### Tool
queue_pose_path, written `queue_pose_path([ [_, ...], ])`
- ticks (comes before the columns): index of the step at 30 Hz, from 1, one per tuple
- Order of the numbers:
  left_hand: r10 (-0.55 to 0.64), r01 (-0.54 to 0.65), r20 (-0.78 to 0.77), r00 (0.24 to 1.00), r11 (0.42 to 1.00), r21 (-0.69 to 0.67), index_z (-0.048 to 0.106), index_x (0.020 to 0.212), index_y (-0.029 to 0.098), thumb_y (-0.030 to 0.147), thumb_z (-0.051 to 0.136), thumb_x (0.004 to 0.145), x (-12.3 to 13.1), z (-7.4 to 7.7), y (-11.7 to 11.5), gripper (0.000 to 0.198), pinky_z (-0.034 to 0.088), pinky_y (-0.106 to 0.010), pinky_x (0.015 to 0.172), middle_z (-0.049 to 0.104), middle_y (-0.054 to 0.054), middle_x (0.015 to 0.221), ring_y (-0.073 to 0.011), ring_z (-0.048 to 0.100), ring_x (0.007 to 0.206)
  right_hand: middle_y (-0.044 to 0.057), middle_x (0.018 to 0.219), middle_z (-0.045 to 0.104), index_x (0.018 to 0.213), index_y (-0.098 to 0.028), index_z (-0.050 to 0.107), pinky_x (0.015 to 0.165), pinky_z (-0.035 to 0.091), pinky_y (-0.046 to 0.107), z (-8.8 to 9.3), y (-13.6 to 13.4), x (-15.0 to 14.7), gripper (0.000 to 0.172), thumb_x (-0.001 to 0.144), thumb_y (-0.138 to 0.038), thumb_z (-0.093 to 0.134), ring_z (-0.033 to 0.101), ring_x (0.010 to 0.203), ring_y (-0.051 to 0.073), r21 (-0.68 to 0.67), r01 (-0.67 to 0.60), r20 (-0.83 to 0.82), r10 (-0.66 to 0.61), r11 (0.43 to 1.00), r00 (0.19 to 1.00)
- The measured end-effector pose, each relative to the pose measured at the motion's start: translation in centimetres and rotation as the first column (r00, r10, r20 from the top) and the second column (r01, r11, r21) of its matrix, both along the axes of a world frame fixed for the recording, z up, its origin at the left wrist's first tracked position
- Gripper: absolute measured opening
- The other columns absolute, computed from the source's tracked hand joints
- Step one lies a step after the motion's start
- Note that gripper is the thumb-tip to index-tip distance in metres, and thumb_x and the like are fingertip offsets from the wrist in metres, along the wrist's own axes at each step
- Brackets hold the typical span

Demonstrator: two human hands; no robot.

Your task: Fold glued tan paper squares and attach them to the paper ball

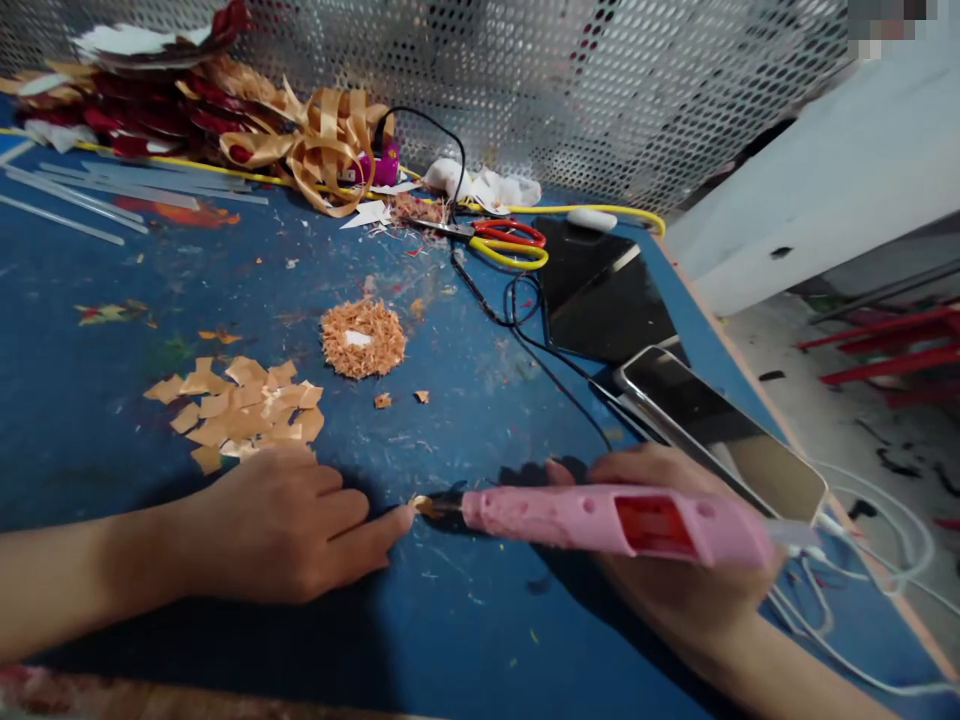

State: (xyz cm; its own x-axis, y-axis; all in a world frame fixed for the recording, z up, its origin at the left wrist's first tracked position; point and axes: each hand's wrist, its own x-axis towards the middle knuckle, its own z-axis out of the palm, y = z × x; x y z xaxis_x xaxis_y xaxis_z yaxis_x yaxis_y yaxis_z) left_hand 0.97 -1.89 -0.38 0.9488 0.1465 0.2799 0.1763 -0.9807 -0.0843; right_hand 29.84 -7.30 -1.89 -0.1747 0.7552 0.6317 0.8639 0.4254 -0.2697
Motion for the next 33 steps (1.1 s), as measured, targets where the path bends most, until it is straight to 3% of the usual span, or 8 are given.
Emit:
queue_pose_path([
  [3,0.03,-0.032,-0.035,0.999,0.998,-0.048,0.06,0.11,0.016,0.026,0.047,0.094,0.1,0.0,0.1,0.022,0.026,-0.031,0.044,0.054,0.006,0.056,-0.0127,0.049,0.046,-0.003,0.06,0.053,0.078,-0.022,0.053,0.052,0.04,0.029,0.1,0.1,-0.4,0.018,0.076,-0.014,0.069,0.049,0.051,0.013,0.045,-0.056,0.061,0.053,0.997,0.997],
  [14,0.022,-0.029,-0.068,0.997,0.994,-0.105,0.061,0.114,0.015,0.024,0.051,0.092,0.0,0.2,0.2,0.026,0.028,-0.032,0.04,0.05,0.006,0.056,-0.0131,0.049,0.044,-0.003,0.055,0.05,0.069,-0.021,0.052,0.052,0.038,0.027,2.0,0.8,-1.8,0.02,0.08,-0.008,0.063,0.044,0.05,0.011,-0.023,-0.091,0.153,0.093,0.996,0.984],
  [26,0.019,-0.031,-0.095,0.995,0.991,-0.13,0.059,0.116,0.014,0.022,0.051,0.092,-0.2,0.3,0.3,0.027,0.029,-0.033,0.04,0.051,0.006,0.057,-0.0132,0.049,0.045,-0.002,0.058,0.055,0.077,-0.02,0.054,0.052,0.041,0.03,1.9,0.7,-1.3,0.022,0.075,0.0,0.065,0.049,0.053,0.013,-0.025,-0.151,0.062,0.153,0.988,0.986],
  [33,0.029,-0.046,-0.115,0.993,0.988,-0.147,0.054,0.122,0.014,0.021,0.049,0.092,-0.4,0.1,0.1,0.032,0.028,-0.033,0.042,0.053,0.005,0.059,-0.0135,0.049,0.047,-0.002,0.057,0.057,0.08,-0.023,0.054,0.049,0.045,0.03,3.1,1.3,-0.7,0.022,0.075,-0.003,0.062,0.052,0.049,0.014,-0.028,-0.201,0.184,0.203,0.979,0.962],
])
